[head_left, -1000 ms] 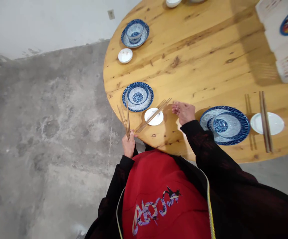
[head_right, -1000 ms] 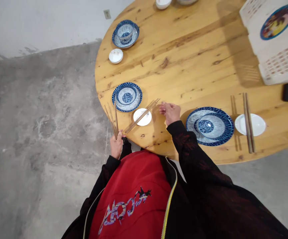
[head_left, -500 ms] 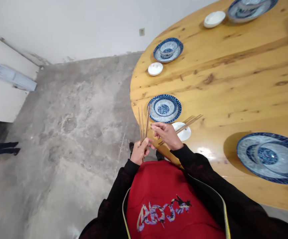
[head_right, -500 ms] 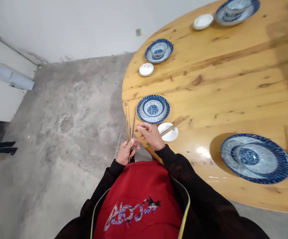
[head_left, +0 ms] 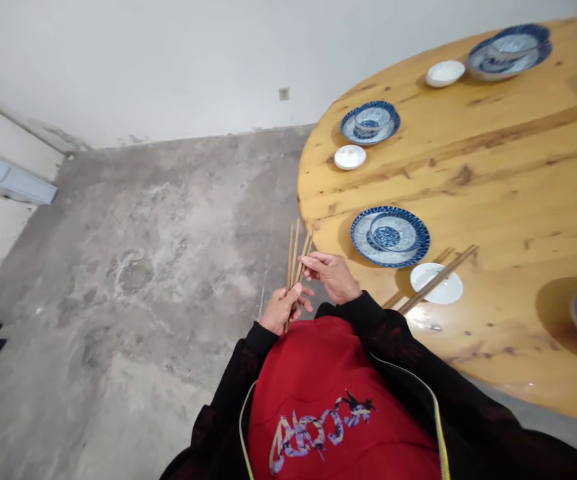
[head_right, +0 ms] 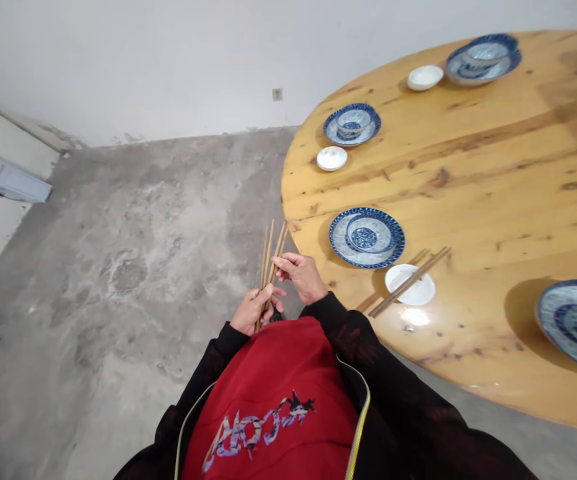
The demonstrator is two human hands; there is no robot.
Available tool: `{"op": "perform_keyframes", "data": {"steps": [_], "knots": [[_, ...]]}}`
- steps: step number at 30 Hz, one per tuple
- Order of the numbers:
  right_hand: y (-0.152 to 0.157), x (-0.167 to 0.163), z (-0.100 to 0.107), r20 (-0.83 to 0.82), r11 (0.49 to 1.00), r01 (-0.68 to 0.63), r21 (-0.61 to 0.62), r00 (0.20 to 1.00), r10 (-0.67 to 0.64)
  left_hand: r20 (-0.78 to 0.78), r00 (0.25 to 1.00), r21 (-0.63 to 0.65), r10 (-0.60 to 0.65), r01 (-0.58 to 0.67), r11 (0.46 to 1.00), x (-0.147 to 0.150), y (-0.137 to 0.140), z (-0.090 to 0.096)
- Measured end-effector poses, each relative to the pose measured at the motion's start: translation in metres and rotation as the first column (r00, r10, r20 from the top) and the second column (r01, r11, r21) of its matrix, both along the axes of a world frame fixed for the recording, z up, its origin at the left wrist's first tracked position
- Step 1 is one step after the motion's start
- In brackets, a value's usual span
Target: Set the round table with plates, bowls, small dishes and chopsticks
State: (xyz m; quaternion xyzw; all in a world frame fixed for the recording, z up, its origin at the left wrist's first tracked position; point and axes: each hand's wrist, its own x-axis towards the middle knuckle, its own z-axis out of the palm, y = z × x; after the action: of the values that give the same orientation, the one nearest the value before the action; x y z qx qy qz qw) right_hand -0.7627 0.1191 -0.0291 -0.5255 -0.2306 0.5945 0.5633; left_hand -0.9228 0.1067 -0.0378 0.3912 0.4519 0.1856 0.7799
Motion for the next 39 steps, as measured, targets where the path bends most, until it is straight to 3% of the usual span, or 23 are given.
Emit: {"op": "perform_keyframes", "data": {"steps": [6, 12, 17, 22, 26, 31, 39], "knots": [[0.030, -0.018, -0.001, 0.037, 0.999, -0.021, -0.039, 0.999, 0.023, -0.008, 0.997, 0.005, -0.073, 0.073, 0.997, -0.021, 0.039, -0.007], [0.069, -0.016, -0.014, 0.028, 0.996, 0.044, -0.080, 0.999, -0.042, -0.010, 0.986, -0.006, -0.167, 0.167, 0.986, -0.023, 0.092, -0.023], [0.119, -0.004, -0.029, -0.015, 0.976, 0.200, -0.086, 0.979, -0.203, -0.100, 0.949, 0.012, -0.298, 0.301, 0.954, -0.015, 0.159, -0.033], [0.179, 0.019, -0.040, -0.011, 0.932, 0.347, -0.100, 0.937, -0.350, -0.199, 0.900, 0.029, -0.388, 0.401, 0.916, 0.008, 0.238, -0.029], [0.216, 0.052, -0.044, 0.012, 0.850, 0.517, -0.103, 0.855, -0.519, -0.259, 0.875, 0.056, -0.410, 0.437, 0.898, 0.030, 0.292, -0.026], [0.241, 0.100, -0.051, 0.029, 0.666, 0.741, -0.086, 0.670, -0.741, -0.266, 0.888, 0.146, -0.376, 0.423, 0.894, 0.060, 0.342, -0.024], [0.266, 0.146, -0.062, -0.026, 0.425, 0.900, -0.092, 0.425, -0.905, -0.288, 0.899, 0.224, -0.329, 0.398, 0.890, 0.131, 0.396, -0.032]]}}
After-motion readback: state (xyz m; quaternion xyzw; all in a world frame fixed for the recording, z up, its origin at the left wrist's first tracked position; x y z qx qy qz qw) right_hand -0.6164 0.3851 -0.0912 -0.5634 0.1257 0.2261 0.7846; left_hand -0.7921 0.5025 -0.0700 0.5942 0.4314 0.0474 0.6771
